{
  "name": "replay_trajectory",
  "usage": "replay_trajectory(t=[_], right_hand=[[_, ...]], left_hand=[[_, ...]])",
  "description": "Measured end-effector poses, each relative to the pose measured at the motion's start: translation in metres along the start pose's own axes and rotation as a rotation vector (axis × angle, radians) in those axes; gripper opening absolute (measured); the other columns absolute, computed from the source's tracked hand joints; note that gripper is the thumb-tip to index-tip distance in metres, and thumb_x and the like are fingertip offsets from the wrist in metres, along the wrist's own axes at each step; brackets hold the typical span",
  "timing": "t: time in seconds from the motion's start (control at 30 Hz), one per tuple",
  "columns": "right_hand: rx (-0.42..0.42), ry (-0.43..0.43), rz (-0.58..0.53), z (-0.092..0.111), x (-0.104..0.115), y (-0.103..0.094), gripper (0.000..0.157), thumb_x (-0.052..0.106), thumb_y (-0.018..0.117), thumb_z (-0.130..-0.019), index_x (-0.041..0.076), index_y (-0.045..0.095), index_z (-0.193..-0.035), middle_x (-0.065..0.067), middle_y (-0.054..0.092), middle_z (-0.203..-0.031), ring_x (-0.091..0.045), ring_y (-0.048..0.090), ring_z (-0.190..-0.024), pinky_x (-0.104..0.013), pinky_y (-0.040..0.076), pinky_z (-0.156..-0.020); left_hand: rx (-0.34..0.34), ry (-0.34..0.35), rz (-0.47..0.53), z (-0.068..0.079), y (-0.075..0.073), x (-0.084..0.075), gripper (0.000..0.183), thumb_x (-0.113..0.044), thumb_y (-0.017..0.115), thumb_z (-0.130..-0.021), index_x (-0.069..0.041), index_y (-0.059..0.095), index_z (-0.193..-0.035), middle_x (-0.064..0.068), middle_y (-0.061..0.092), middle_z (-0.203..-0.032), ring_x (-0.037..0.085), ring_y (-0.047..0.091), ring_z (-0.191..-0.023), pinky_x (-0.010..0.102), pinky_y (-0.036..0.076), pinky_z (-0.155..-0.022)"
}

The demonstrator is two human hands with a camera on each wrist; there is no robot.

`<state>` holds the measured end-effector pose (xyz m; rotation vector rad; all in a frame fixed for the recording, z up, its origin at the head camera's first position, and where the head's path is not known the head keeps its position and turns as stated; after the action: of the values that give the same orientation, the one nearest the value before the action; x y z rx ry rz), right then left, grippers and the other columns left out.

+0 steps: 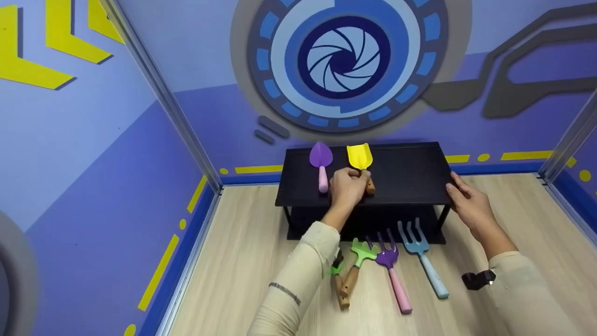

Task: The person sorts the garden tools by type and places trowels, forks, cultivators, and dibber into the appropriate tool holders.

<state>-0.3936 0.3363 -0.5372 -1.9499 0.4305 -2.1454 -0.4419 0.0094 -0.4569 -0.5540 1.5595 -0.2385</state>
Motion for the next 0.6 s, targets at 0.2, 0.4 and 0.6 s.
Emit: replay_trajectory(t=[0.2,0.4,0.6], right_hand=[[-0.011,-0.010,-0.007,0.002,0.001,-0.001,0.076,0.064,0.042,-0.108,0.033,0.012,-0.170,-0.013,0.005,-0.180,-0.042,0.027,-0.161,-0.016,0.048,-0.113],[-0.023,-0.012,-0.005,0.002,0.001,-0.003,0.073,0.065,0.042,-0.108,0.037,0.013,-0.169,-0.011,0.005,-0.180,-0.042,0.025,-0.162,-0.019,0.047,-0.116],[-0.010,-0.006,-0.012,0.001,-0.001,0.000,0.074,0.064,0.041,-0.108,0.036,0.010,-0.169,-0.009,0.002,-0.180,-0.041,0.023,-0.163,-0.026,0.044,-0.121]], left_hand=[[0.013,0.283,0.037,0.027,-0.006,-0.010,0.016,-0.024,0.078,-0.098,-0.010,0.079,-0.105,0.002,0.075,-0.093,0.011,0.069,-0.084,0.021,0.059,-0.078],[0.089,0.494,0.082,0.067,-0.009,-0.002,0.012,-0.020,0.071,-0.102,-0.011,0.079,-0.103,0.004,0.073,-0.092,0.007,0.066,-0.082,0.026,0.064,-0.076],[0.214,0.552,0.036,0.102,-0.007,0.029,0.011,-0.018,0.069,-0.103,-0.011,0.078,-0.103,0.003,0.074,-0.092,0.006,0.067,-0.081,0.030,0.065,-0.075]])
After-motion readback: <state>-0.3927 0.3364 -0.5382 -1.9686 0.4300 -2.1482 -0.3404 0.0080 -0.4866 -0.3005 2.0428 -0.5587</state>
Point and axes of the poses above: each hand's wrist, its own z-axis away from the middle knuckle, its own y-axis out of the palm, x = y × z, the point moved 10 cm from there along -z, towards the middle knuckle
